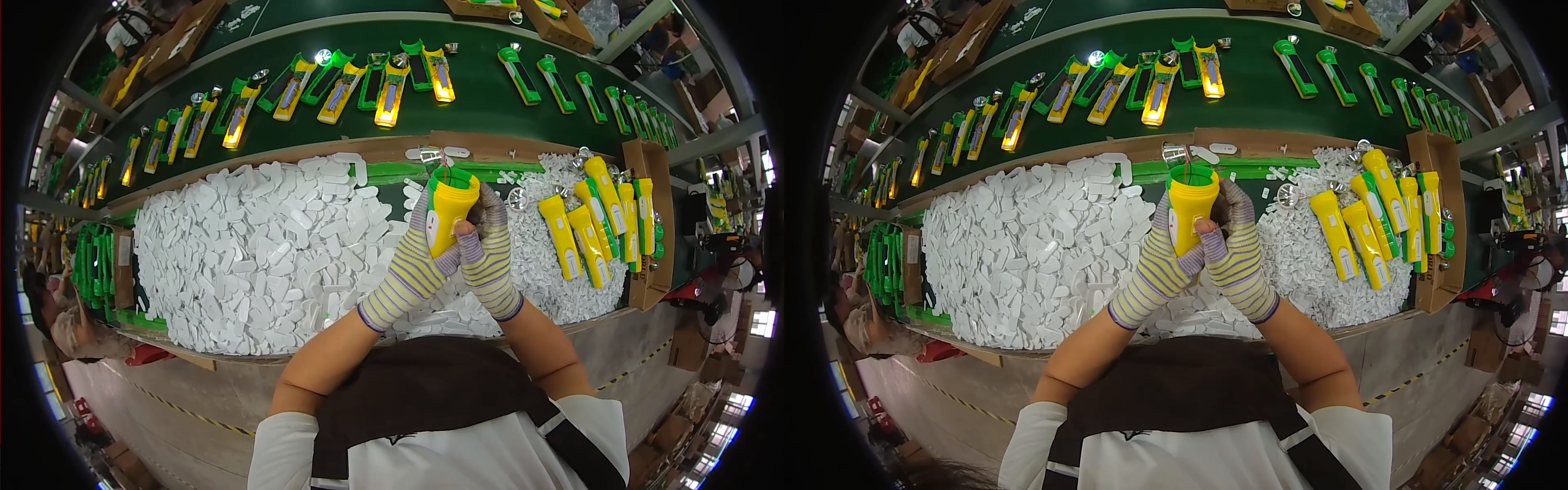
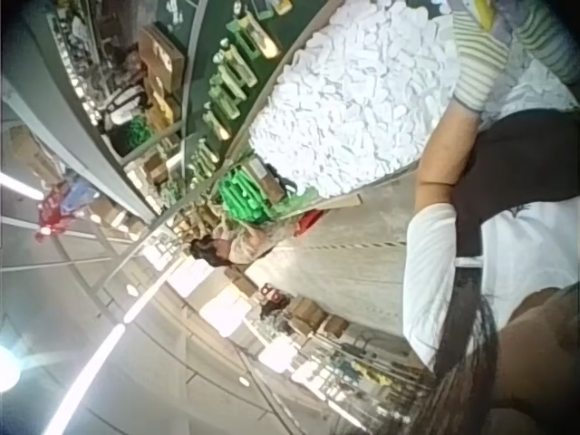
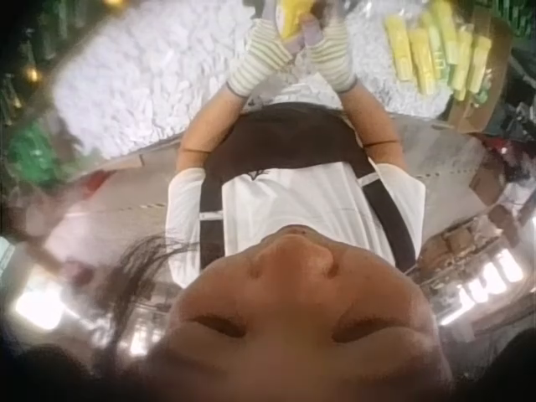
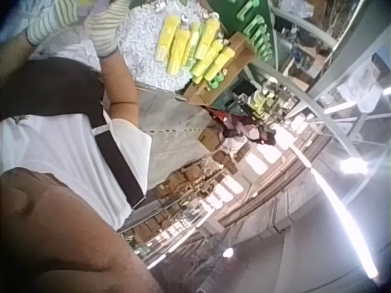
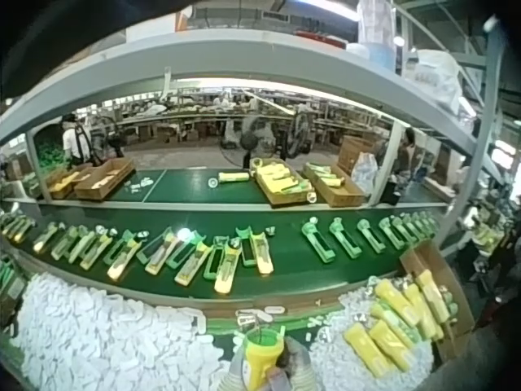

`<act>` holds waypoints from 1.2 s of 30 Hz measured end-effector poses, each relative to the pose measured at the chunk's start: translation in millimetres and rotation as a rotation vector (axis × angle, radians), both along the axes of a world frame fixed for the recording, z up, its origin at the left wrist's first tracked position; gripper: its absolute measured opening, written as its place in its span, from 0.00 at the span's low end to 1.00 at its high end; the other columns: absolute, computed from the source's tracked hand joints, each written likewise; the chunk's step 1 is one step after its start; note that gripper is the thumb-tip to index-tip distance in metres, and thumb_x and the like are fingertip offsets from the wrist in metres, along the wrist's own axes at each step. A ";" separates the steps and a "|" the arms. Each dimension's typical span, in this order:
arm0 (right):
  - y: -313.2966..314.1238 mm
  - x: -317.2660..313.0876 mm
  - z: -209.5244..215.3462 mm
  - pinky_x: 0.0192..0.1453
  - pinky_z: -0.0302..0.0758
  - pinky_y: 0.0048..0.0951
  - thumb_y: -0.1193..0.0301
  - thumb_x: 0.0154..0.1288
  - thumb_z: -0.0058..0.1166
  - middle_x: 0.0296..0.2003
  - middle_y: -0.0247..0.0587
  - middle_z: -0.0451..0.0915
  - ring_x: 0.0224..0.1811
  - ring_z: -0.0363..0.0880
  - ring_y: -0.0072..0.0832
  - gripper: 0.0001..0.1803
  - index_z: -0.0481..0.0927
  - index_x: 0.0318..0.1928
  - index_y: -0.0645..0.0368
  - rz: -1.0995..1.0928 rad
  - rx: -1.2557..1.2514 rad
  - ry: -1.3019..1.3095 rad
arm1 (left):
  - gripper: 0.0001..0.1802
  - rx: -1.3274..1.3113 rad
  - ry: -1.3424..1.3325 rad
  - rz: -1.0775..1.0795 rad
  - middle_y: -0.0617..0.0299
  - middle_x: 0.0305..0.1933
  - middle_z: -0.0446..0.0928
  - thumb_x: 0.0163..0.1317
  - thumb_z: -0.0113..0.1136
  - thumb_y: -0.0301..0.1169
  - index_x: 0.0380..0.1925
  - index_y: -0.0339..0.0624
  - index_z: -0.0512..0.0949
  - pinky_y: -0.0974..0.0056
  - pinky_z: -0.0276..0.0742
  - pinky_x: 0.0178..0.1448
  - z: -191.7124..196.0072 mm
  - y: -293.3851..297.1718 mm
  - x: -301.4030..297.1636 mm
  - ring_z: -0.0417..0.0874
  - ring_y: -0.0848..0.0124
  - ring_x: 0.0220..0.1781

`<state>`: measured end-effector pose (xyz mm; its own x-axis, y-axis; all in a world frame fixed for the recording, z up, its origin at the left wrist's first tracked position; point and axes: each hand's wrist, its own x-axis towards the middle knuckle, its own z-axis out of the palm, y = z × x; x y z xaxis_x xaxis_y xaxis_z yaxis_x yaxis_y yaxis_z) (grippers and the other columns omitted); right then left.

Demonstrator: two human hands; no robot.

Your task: Assembling the internal and external components of handheld flashlights on a production line.

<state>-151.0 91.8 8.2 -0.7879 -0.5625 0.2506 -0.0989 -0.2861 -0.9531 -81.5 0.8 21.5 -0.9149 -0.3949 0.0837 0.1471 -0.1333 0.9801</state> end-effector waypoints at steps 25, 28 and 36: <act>-89.8 -322.7 -44.7 0.46 0.73 0.45 0.59 0.59 0.49 0.43 0.46 0.77 0.46 0.75 0.44 0.18 0.77 0.48 0.48 -0.364 1.111 0.898 | 0.48 -1.085 -0.515 0.294 0.45 0.56 0.63 0.39 0.68 0.33 0.61 0.38 0.54 0.53 0.62 0.61 -61.6 -115.2 -307.7 0.66 0.50 0.56; -92.6 -295.1 -20.3 0.41 0.75 0.41 0.46 0.64 0.44 0.37 0.36 0.80 0.36 0.79 0.31 0.24 0.78 0.45 0.51 0.029 0.598 -0.374 | 0.41 -1.084 -0.091 0.247 0.43 0.55 0.64 0.38 0.60 0.28 0.57 0.34 0.58 0.51 0.62 0.59 -56.5 -106.2 -267.1 0.66 0.48 0.56; -1.9 -132.4 77.3 0.48 0.72 0.21 0.65 0.66 0.48 0.40 0.37 0.79 0.42 0.75 0.19 0.21 0.71 0.55 0.66 0.240 0.257 -0.086 | 0.29 0.643 0.205 0.329 0.48 0.54 0.68 0.64 0.53 0.38 0.62 0.42 0.57 0.66 0.76 0.45 -20.8 -74.2 -84.8 0.77 0.70 0.36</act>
